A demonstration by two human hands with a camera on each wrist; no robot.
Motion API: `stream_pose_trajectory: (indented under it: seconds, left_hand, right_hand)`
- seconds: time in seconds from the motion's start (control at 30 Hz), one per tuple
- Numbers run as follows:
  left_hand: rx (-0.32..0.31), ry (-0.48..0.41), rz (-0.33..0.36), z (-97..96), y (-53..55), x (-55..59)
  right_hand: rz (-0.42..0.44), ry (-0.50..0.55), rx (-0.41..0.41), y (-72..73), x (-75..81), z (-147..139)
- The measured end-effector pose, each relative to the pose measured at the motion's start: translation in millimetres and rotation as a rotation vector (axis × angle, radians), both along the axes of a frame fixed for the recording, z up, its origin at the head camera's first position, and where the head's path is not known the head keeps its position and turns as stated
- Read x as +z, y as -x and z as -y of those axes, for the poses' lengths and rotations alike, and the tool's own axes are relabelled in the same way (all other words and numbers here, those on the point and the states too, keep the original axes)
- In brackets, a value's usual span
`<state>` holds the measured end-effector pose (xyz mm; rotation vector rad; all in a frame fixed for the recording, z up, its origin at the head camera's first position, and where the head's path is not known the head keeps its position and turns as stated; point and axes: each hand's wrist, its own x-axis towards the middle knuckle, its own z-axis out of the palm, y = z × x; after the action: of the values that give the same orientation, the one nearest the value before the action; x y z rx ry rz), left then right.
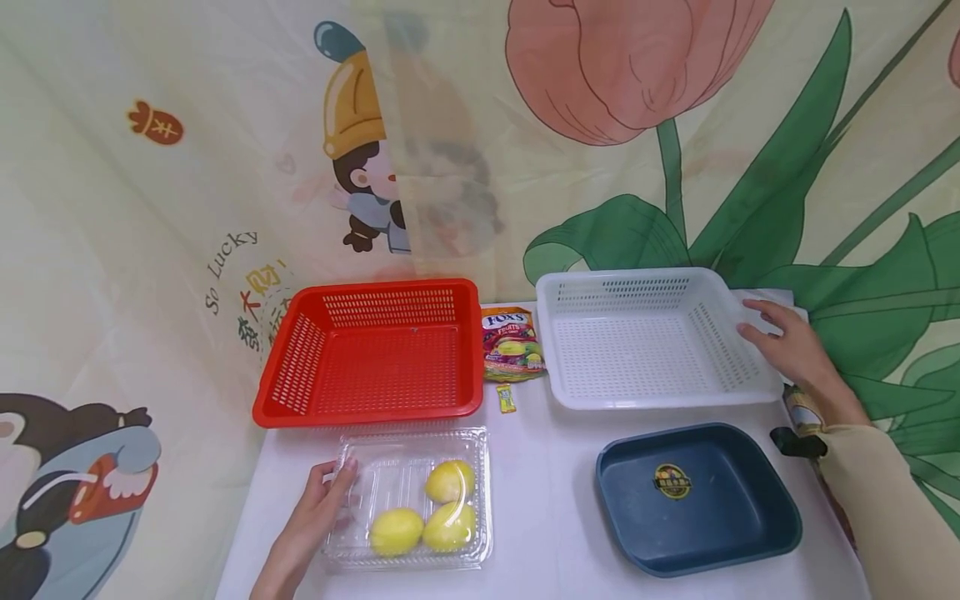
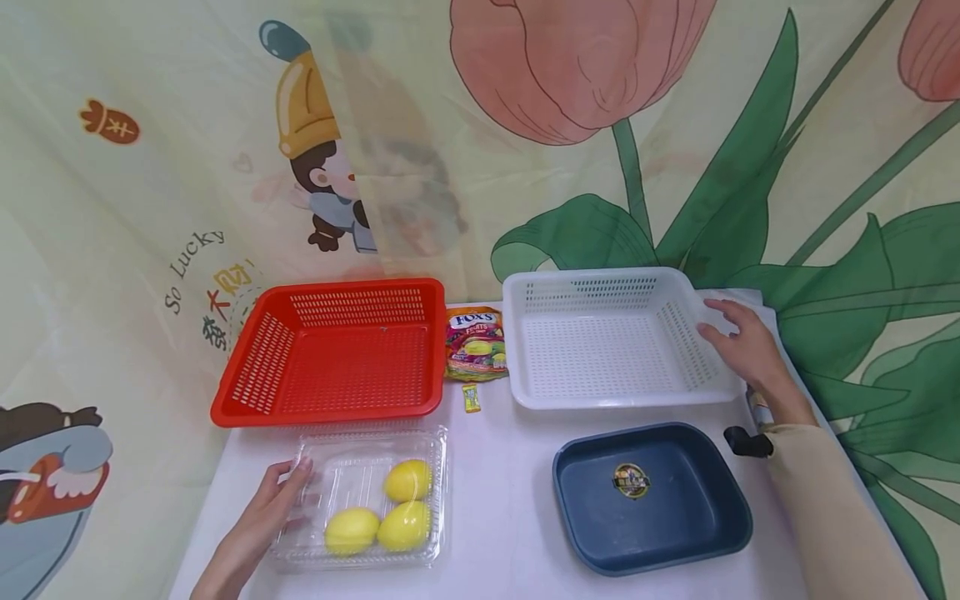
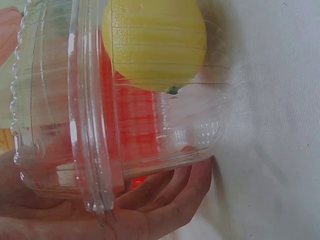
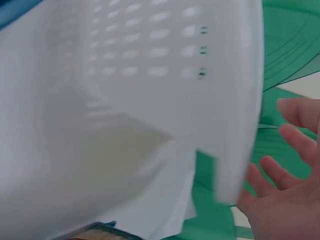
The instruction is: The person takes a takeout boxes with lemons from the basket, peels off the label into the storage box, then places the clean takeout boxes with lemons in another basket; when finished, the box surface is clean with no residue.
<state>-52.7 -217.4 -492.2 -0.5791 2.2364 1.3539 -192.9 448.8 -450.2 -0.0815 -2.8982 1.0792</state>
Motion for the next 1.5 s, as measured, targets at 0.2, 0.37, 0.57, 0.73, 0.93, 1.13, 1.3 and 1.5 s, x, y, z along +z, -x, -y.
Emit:
stream_pose_trajectory:
  seconds: [0.2, 0.37, 0.57, 0.73, 0.93, 1.13, 1.3, 1.5]
  left_hand:
    - [0.005, -0.004, 0.007, -0.1, 0.0, 0.2]
    - [0.015, -0.001, 0.008, -0.5, 0.3, 1.1]
    - [0.008, -0.003, 0.010, 1.1, -1.1, 4.5]
    - [0.005, -0.023, 0.023, 2.2, -2.1, 5.7]
    - [0.004, -0.064, 0.037, 2.3, -3.8, 3.2]
    - [0.023, -0.110, 0.042, 0.5, -3.9, -1.4]
    - [0.041, -0.136, 0.030, -1.1, -5.8, -1.0]
    - [0.048, -0.172, 0.016, -3.0, -7.1, 1.1]
  right_hand:
    - [0.103, 0.040, -0.019, -1.1, -14.4, -9]
    - [0.125, 0.035, -0.027, -0.1, -20.8, -10]
    - [0.101, 0.028, -0.031, -1.6, -28.5, -9]
    - [0.102, 0.054, -0.023, -2.1, -33.2, -10]
    - [0.096, 0.074, -0.019, -0.7, -37.8, -9]
    - [0.115, 0.082, -0.030, -1.1, -37.0, -7]
    - [0.115, 0.072, -0.029, -2.1, -36.5, -5]
    - [0.113, 0.066, -0.025, -1.9, -36.5, -5]
